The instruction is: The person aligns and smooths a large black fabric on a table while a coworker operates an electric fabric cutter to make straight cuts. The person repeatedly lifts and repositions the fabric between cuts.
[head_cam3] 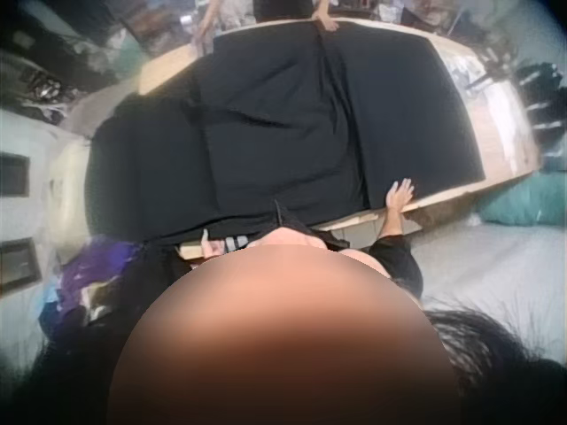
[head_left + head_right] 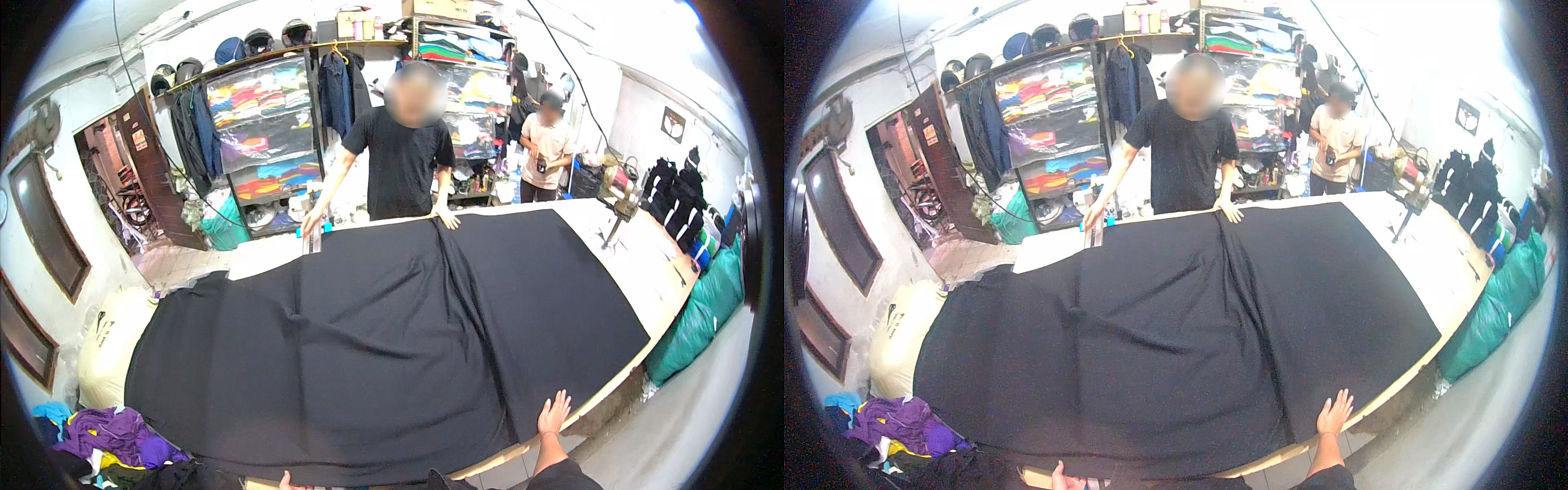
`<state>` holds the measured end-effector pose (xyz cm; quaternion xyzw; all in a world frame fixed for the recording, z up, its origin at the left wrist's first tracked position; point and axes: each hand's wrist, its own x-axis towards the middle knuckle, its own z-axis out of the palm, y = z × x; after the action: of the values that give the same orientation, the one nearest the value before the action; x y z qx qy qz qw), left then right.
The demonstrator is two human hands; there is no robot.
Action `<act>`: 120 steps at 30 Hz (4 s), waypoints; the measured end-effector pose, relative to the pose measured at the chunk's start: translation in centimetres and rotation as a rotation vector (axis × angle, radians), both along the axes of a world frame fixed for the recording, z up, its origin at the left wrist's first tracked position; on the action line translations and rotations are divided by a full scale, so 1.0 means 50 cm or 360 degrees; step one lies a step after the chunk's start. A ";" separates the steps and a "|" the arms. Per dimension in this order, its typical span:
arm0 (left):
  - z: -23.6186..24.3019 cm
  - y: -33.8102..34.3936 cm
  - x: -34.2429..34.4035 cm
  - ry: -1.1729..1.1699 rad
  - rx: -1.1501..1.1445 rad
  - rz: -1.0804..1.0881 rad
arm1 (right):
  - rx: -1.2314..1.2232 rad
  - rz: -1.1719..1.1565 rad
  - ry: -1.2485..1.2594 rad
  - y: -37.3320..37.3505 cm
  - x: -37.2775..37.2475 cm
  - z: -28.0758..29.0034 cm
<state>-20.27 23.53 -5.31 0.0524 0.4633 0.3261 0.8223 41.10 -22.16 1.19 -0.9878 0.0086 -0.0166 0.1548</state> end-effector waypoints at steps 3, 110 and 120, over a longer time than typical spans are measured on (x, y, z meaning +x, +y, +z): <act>0.001 -0.013 0.024 0.0099 0.0007 0.0216 | -0.0019 0.0006 -0.0057 0.000 -0.003 -0.010; 0.101 0.071 0.191 0.1774 0.1621 -0.1648 | 0.0035 0.1753 -0.0045 0.265 -0.376 0.085; 0.174 0.120 0.208 0.1741 0.1409 -0.2092 | 0.0012 0.0528 -0.0229 0.170 -0.240 0.036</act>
<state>-9.85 29.54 3.39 0.7520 0.4956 -0.1241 0.4166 29.09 -13.68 2.99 -0.9713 -0.1654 -0.0615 0.1594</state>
